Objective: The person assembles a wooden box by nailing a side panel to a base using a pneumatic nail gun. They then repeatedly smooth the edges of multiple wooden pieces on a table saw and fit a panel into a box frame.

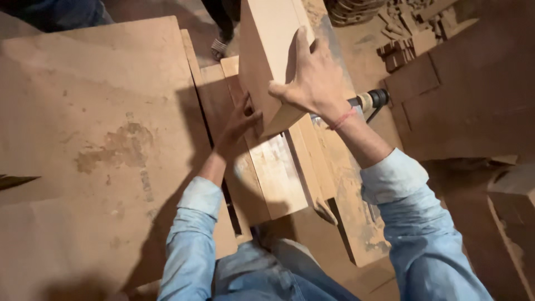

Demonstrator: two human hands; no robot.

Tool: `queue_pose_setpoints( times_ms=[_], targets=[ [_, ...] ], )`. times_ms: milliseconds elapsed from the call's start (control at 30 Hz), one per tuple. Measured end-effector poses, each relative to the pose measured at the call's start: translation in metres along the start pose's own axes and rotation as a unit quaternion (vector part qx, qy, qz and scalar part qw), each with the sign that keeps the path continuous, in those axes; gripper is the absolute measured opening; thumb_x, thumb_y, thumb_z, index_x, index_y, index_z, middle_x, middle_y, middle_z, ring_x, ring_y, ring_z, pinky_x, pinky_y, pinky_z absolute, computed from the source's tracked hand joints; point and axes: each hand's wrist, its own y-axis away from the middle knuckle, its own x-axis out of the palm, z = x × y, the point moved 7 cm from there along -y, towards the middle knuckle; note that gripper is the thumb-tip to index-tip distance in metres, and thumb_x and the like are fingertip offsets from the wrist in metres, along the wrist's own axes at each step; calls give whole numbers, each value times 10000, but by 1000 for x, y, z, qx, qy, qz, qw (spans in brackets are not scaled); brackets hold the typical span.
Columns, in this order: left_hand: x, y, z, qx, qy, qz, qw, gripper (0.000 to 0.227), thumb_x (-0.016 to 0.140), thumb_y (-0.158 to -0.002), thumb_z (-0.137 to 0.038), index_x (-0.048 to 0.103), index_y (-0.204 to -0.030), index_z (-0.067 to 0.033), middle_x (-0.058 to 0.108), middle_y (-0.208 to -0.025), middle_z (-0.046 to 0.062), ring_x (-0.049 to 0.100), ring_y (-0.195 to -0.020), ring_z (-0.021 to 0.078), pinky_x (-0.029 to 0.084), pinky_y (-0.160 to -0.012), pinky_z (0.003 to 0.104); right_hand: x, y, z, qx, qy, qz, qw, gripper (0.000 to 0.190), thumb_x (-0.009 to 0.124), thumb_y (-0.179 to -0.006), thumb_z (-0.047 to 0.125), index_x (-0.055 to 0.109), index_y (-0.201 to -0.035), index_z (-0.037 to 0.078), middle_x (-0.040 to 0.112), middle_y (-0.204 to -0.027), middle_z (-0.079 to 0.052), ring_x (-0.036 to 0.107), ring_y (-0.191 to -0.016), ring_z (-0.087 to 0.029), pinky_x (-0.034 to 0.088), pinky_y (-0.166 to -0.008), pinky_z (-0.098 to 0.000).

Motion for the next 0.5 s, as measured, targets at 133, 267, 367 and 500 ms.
queue_pose_setpoints(
  times_ms=[133, 267, 367, 500],
  targets=[
    [57, 72, 0, -55, 11, 15, 998, 1076, 806, -858, -342, 114, -1665, -173, 412, -1574, 161, 450, -1405, 302, 436, -1136, 455, -20, 76, 9, 48, 8, 74, 996, 1218, 794, -683, 610, 245, -1569, -20, 478, -1315, -353, 603, -1066, -510, 544, -838, -538],
    [128, 176, 22, -87, -100, 29, 991, 1056, 652, -885, -553, 15, -1661, -225, 125, -1717, 122, 240, -1556, 310, 299, -1214, 522, -63, 198, 46, 48, -12, 59, 997, 1205, 828, -604, 550, 293, -1503, -48, 480, -1270, -353, 569, -1078, -502, 539, -788, -535],
    [155, 243, 15, 25, -99, -17, 995, 973, 563, -955, -644, 133, -1687, -169, 162, -1755, 143, 188, -1612, 340, 230, -1255, 542, -68, 259, 71, 109, -11, 154, 982, 1126, 806, -570, 478, 361, -1511, 48, 497, -1250, -282, 598, -1052, -449, 539, -790, -496],
    [131, 310, -2, 181, 128, -82, 972, 829, 483, -1051, -620, 280, -1661, -97, 310, -1678, 171, 279, -1536, 359, 270, -1238, 533, -64, 310, 152, -225, -55, 93, 968, 985, 721, -660, 349, 389, -1477, -90, 521, -1269, -342, 615, -1086, -498, 527, -924, -506]
  ],
)
